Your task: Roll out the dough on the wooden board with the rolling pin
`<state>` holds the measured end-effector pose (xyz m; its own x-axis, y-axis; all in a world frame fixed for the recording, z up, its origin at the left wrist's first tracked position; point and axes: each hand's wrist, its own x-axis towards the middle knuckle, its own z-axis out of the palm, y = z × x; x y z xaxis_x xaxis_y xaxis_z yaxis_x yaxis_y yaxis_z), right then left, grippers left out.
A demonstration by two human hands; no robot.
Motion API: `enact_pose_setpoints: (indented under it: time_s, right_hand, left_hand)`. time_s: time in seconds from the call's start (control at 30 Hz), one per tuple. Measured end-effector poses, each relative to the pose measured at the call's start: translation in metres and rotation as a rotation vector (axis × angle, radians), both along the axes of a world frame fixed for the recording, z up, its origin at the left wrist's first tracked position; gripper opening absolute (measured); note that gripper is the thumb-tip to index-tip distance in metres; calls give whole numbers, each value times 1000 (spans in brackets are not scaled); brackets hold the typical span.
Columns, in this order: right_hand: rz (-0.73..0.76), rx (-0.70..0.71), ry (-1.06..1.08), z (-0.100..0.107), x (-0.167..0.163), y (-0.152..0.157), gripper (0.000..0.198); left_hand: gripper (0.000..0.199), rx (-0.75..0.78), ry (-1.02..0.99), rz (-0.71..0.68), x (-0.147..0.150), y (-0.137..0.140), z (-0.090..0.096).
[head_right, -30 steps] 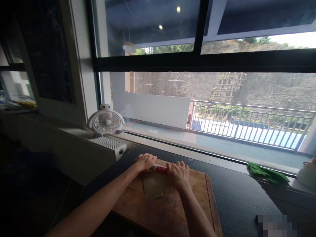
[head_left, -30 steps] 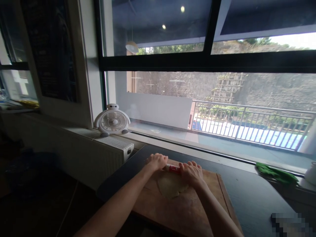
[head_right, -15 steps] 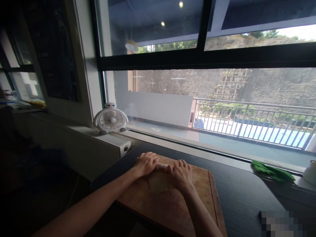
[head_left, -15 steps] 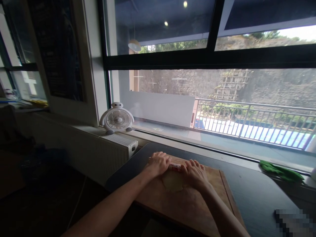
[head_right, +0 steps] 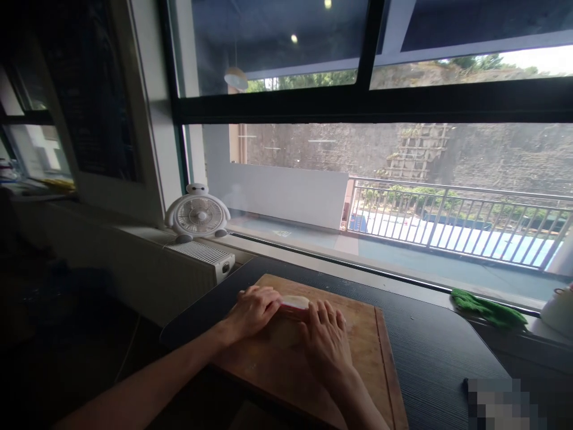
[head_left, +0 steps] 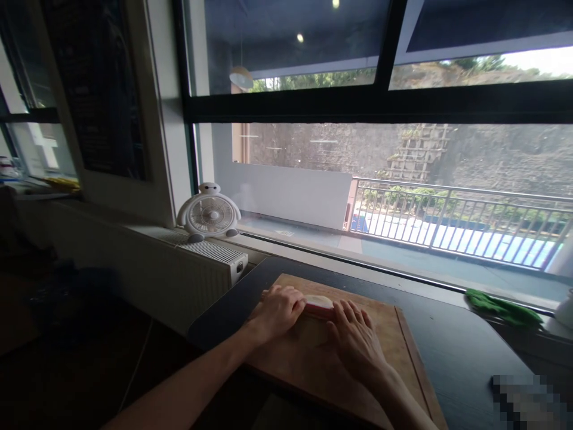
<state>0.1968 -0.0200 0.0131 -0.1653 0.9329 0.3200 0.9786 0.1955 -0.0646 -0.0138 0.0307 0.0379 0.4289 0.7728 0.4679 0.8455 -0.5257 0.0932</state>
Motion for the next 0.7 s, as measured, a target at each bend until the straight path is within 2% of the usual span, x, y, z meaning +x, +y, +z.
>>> enact_pose_setpoints:
  time_s: [0.07,0.13,0.23,0.3,0.37,0.47,0.57,0.63,0.7]
  right_hand:
    - [22,3,-1,-5,2,-10,54]
    - [21,-3,9,-4,2,-8,55]
    - [-22,-18,33,5,3,16,54]
    - [-58,-33,44,13,3,38,54]
    - [-86,-56,45,19,5,58,53]
    - [-102,-80,39,25,6,71,52]
    - [-86,-75,41,24,6,61,52]
    - [-58,-58,40,20,4,42,52]
    - [-17,-47,35,13,3,17,52]
  left_hand:
    - [37,44,-2,-80,-3,-11,0]
    - [36,23,33,-35,0,-7,2]
    - [41,-66,95,108,14,20,5]
    - [38,-117,119,177,25,47,8]
    - [29,-149,131,220,35,71,9]
    - [32,-164,134,244,43,91,11]
    - [36,-135,117,211,40,81,7]
    - [47,-105,101,167,31,59,3]
    - [45,-56,76,105,19,32,-3]
